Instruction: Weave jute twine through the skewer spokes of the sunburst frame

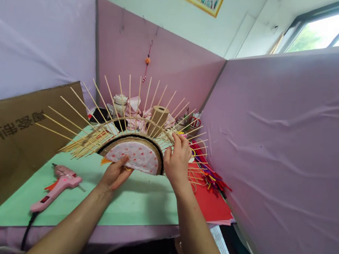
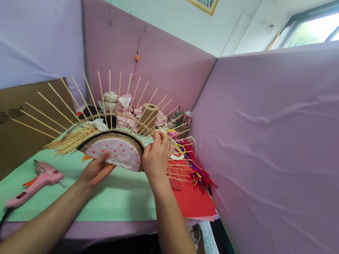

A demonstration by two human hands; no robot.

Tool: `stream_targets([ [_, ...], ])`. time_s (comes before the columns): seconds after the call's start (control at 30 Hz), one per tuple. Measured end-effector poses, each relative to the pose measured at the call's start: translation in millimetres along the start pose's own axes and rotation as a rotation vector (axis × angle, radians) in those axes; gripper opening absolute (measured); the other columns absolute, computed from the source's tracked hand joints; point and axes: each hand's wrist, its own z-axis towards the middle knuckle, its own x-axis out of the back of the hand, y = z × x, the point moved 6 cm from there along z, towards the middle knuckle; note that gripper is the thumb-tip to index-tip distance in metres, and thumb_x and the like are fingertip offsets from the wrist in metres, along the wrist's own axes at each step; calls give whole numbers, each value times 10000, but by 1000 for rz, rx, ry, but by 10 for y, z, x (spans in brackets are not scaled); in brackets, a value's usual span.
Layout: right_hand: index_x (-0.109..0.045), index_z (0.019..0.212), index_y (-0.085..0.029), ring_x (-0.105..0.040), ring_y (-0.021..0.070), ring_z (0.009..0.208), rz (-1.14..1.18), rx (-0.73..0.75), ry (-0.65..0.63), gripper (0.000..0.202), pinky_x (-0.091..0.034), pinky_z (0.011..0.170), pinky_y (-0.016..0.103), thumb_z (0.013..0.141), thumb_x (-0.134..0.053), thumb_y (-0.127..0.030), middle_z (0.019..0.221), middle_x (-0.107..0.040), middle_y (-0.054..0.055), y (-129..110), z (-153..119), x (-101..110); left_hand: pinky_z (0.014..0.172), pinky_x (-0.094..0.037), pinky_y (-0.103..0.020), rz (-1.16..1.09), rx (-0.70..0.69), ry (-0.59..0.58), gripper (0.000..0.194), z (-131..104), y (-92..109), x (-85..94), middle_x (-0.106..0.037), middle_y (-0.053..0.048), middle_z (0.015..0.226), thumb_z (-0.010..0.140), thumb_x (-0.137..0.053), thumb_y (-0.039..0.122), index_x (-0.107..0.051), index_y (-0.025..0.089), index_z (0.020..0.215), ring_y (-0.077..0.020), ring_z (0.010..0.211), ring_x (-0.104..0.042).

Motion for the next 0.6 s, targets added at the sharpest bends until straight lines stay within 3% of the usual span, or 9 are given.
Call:
stream_targets([
  [0.13,-509,1252,-167,-456,290,1139,-90,-37,-28,449,-321,990,474,808,-450,-147,1213,-525,146,-72,6,-77,1017,-452,-375,-6,-4,-36,517,-25,-14,-25,-708,-90,1081,851,-410,-47,-515,177,1304,-179,1004,-666],
  [0.47,-526,1212,-189,-460,271,1148,-24,-37,-18,396,-309,1004,468,822,-459,-164,1201,-542,126,-75,20,-23,1034,-434,-378,-40,26,-21,543,-17,-19,16,-703,-83,1105,853,-407,-40,-483,203,1332,-187,1051,-646],
  [0.6,-517,1215,-202,-460,254,1167,105,21,70,381,-348,1000,461,841,-450,-174,1214,-519,122,-110,-68,203,1006,-462,-356,-56,36,11,532,-18,1,37,-719,-78,1060,870,-381,-29,-471,202,1341,-169,970,-680],
])
